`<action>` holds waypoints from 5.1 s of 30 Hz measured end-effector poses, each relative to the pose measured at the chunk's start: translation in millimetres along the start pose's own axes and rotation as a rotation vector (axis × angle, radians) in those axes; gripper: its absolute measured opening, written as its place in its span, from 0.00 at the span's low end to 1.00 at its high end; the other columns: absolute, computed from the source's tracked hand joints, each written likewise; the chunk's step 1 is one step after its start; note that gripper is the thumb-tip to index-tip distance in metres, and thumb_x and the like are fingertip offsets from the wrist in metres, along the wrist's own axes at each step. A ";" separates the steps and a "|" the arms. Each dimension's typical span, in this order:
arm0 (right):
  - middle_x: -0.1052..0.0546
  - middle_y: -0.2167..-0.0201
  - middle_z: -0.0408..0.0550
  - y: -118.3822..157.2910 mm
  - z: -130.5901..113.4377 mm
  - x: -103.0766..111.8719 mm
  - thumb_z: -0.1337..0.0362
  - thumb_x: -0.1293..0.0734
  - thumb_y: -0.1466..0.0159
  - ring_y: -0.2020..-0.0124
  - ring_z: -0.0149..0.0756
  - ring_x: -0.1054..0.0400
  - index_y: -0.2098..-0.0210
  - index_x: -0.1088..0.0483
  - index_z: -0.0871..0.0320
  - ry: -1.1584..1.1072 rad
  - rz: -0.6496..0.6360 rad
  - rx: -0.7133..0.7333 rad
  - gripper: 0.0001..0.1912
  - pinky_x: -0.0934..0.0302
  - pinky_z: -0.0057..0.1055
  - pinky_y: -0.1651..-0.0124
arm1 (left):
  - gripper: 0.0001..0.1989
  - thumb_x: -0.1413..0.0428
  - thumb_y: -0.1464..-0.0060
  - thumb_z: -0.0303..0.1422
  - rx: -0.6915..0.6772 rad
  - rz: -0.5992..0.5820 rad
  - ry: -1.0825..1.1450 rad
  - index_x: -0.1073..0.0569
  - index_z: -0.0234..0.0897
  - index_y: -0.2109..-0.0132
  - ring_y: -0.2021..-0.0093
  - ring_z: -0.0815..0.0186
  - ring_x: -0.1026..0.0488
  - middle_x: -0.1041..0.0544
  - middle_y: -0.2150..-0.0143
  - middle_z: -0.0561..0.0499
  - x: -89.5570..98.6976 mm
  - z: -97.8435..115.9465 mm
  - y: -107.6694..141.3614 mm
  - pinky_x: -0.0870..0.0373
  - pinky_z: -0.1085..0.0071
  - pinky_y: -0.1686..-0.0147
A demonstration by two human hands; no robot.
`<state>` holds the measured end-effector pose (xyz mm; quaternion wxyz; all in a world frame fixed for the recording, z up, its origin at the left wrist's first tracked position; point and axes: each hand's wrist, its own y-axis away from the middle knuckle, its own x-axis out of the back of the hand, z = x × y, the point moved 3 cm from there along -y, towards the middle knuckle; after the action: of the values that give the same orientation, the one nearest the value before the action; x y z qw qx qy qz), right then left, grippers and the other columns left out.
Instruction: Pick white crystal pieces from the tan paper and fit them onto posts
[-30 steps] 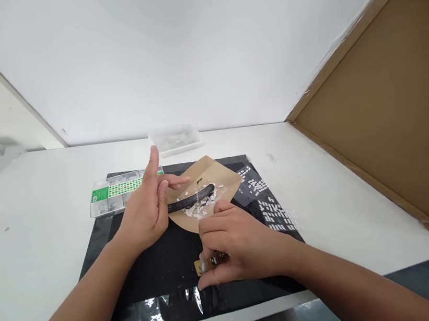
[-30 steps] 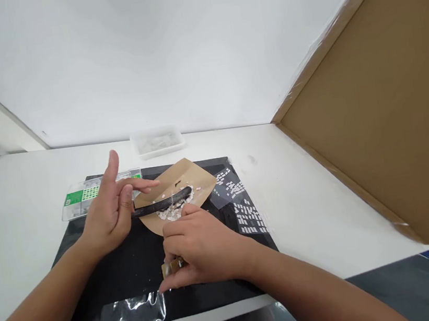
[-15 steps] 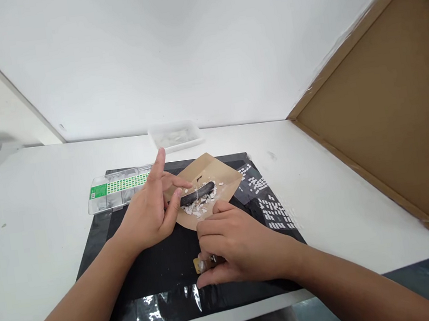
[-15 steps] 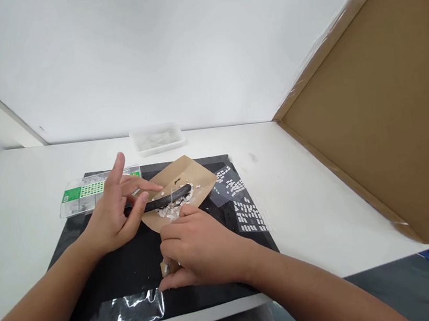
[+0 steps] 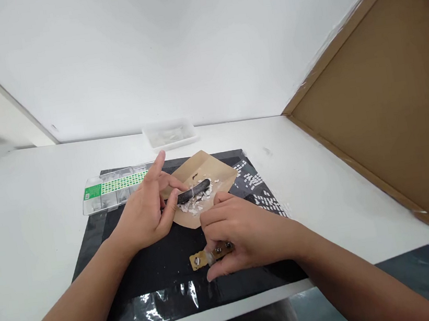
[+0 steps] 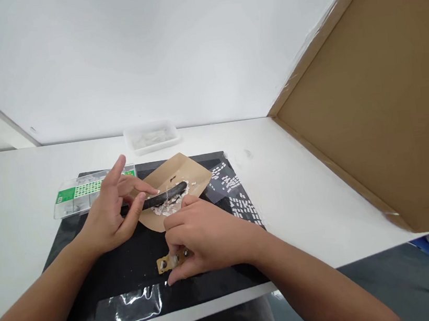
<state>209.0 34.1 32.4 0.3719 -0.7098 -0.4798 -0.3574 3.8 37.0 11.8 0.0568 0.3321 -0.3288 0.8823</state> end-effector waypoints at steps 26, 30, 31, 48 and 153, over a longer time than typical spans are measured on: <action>0.26 0.72 0.40 -1.5 2.5 -3.1 0.45 0.29 0.37 0.72 0.29 0.38 0.71 0.27 0.58 0.031 -0.076 -0.064 0.21 0.53 0.34 0.59 | 0.41 0.47 0.37 0.27 0.009 -0.017 -0.003 0.62 0.41 0.26 0.69 0.66 0.29 0.22 0.54 0.45 -2.2 1.4 1.2 0.32 0.69 0.71; 0.26 0.72 0.40 -1.5 2.2 -2.3 0.46 0.29 0.36 0.71 0.30 0.37 0.70 0.27 0.57 0.022 -0.071 -0.056 0.20 0.53 0.34 0.59 | 0.41 0.47 0.37 0.27 0.027 -0.034 -0.004 0.61 0.42 0.26 0.71 0.68 0.31 0.22 0.54 0.46 -2.0 1.1 1.4 0.32 0.68 0.71; 0.26 0.72 0.40 -1.5 2.1 -2.3 0.46 0.29 0.37 0.71 0.30 0.37 0.70 0.27 0.57 0.018 -0.070 -0.050 0.20 0.53 0.34 0.59 | 0.41 0.47 0.37 0.27 0.029 -0.034 -0.006 0.61 0.41 0.26 0.70 0.68 0.31 0.22 0.54 0.46 -1.9 1.0 1.4 0.32 0.68 0.70; 0.25 0.70 0.40 0.1 5.5 1.0 0.46 0.24 0.43 0.69 0.30 0.33 0.65 0.28 0.58 -0.038 -0.018 -0.046 0.22 0.49 0.33 0.57 | 0.26 0.47 0.36 0.29 -0.093 -0.070 -0.206 0.41 0.38 0.33 0.52 0.58 0.27 0.22 0.53 0.46 3.9 10.2 -3.9 0.28 0.60 0.52; 0.25 0.73 0.42 98.3 3.3 -10.3 0.75 0.36 0.42 0.73 0.32 0.33 0.69 0.27 0.53 -0.121 0.935 -0.303 0.11 0.40 0.30 0.70 | 0.26 0.35 0.50 0.28 -0.097 0.341 -0.434 0.28 0.33 0.43 0.50 0.49 0.26 0.24 0.52 0.39 -23.4 117.9 74.6 0.30 0.50 0.49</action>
<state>299.7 6.8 3.7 0.3564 -0.9146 -0.0732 -0.1763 62.8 -91.1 23.1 -0.1485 0.4502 -0.4264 0.7704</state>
